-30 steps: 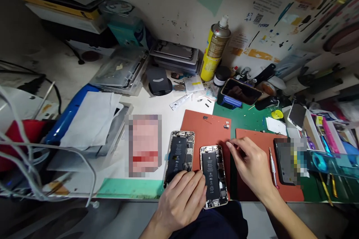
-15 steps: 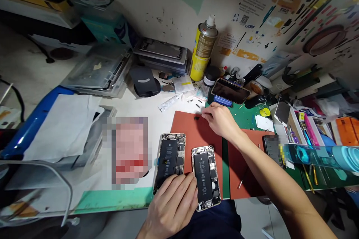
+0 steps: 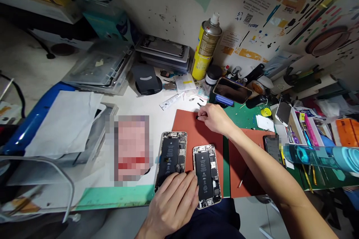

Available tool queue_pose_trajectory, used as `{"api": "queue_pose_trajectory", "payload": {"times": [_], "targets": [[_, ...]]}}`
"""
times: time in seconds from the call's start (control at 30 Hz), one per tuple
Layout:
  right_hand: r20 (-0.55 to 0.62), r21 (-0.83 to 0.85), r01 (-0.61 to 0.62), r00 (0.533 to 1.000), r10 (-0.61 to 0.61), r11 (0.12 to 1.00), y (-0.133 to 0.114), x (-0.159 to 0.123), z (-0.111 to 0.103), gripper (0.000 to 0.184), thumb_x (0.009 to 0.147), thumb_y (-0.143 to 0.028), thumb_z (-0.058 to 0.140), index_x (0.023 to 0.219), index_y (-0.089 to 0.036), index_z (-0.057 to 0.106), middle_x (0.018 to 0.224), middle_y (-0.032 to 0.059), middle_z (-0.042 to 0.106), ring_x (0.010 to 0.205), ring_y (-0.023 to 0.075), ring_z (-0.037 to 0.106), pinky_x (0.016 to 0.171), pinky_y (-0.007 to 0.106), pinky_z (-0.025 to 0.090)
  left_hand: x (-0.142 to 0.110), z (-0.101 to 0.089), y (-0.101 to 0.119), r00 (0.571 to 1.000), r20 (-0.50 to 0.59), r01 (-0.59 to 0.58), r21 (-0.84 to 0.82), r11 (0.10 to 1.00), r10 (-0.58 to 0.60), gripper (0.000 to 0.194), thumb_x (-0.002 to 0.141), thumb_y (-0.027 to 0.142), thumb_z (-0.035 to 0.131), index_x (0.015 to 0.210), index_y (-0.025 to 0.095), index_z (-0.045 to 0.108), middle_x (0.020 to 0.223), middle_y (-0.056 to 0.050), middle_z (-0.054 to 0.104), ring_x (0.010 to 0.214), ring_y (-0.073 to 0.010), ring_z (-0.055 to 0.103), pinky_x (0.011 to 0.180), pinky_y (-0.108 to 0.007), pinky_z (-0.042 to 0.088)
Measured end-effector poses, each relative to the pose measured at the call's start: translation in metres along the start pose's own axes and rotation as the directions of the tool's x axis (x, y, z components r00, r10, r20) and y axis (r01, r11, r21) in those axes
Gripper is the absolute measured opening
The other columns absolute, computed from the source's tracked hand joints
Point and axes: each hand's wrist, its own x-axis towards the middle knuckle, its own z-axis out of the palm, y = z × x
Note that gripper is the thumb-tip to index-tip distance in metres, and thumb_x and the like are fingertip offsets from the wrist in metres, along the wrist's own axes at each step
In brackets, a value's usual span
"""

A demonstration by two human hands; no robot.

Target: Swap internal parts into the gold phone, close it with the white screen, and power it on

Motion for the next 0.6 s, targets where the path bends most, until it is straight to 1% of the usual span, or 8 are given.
{"api": "queue_pose_trajectory", "payload": {"times": [0.1,0.17,0.23,0.3,0.37,0.43,0.6], "targets": [[0.007,0.027,0.018,1.000,-0.018,0.999,0.000,-0.002,-0.007,0.019,0.093,-0.002,0.066,0.092,-0.016,0.079,0.100,0.0080,0.079,0.088,0.0184,0.068,0.076,0.027,0.042,0.000,0.000,0.000,1.000,0.004,0.002,-0.006,1.000,-0.002,0.022,0.094,0.002,0.065,0.112,0.003,0.077,0.110,-0.015,0.084,0.097,-0.0270,0.078,0.088,-0.045,0.060],[0.030,0.043,0.042,0.999,-0.043,0.998,-0.002,-0.009,-0.014,0.019,0.094,-0.003,0.067,0.091,-0.016,0.079,0.096,0.0063,0.078,0.084,0.0169,0.066,0.075,0.027,0.042,0.000,-0.001,0.000,1.000,0.005,0.001,-0.002,1.000,-0.001,0.022,0.093,0.003,0.066,0.112,0.003,0.077,0.109,-0.015,0.084,0.096,-0.0269,0.079,0.088,-0.044,0.060],[0.073,0.060,0.074,0.994,-0.078,0.995,-0.004,-0.019,-0.021,0.018,0.094,-0.004,0.069,0.089,-0.017,0.079,0.091,0.0037,0.077,0.079,0.0149,0.064,0.073,0.027,0.041,0.000,-0.001,0.000,1.000,0.005,-0.002,0.001,1.000,0.002,0.023,0.093,0.004,0.066,0.113,0.003,0.077,0.108,-0.016,0.084,0.095,-0.0266,0.079,0.087,-0.044,0.060],[0.146,0.082,0.113,0.981,-0.124,0.990,-0.008,-0.031,-0.024,0.017,0.093,-0.004,0.071,0.088,-0.018,0.079,0.090,0.0020,0.076,0.076,0.0136,0.063,0.071,0.027,0.040,0.000,-0.001,-0.001,1.000,0.010,-0.006,0.005,1.000,0.006,0.023,0.093,0.004,0.066,0.113,0.004,0.077,0.108,-0.016,0.084,0.095,-0.0265,0.079,0.087,-0.044,0.061],[0.223,0.096,0.159,0.959,-0.177,0.983,-0.010,-0.043,-0.024,0.017,0.094,-0.005,0.071,0.090,-0.018,0.080,0.092,0.0024,0.076,0.077,0.0138,0.063,0.072,0.028,0.040,0.000,-0.001,-0.001,1.000,0.015,-0.007,0.010,1.000,0.006,0.024,0.092,0.005,0.066,0.114,0.005,0.077,0.109,-0.016,0.084,0.095,-0.0264,0.079,0.087,-0.043,0.061],[0.274,0.097,0.197,0.937,-0.216,0.976,-0.011,-0.052,-0.020,0.018,0.096,-0.004,0.069,0.093,-0.018,0.080,0.095,0.0037,0.076,0.081,0.0148,0.064,0.073,0.029,0.040,-0.001,0.000,-0.002,1.000,0.020,-0.008,0.014,1.000,0.008,0.024,0.092,0.005,0.067,0.114,0.005,0.077,0.109,-0.016,0.084,0.096,-0.0266,0.079,0.087,-0.044,0.061],[0.274,0.077,0.239,0.928,-0.251,0.968,-0.008,-0.062,-0.008,0.015,0.101,-0.009,0.067,0.096,-0.017,0.078,0.096,0.0048,0.071,0.086,0.0166,0.062,0.073,0.031,0.037,-0.001,0.001,-0.002,0.999,0.030,-0.022,0.001,1.000,0.022,0.024,0.091,0.003,0.069,0.113,0.001,0.076,0.111,-0.018,0.083,0.098,-0.0283,0.077,0.089,-0.045,0.060]]}}
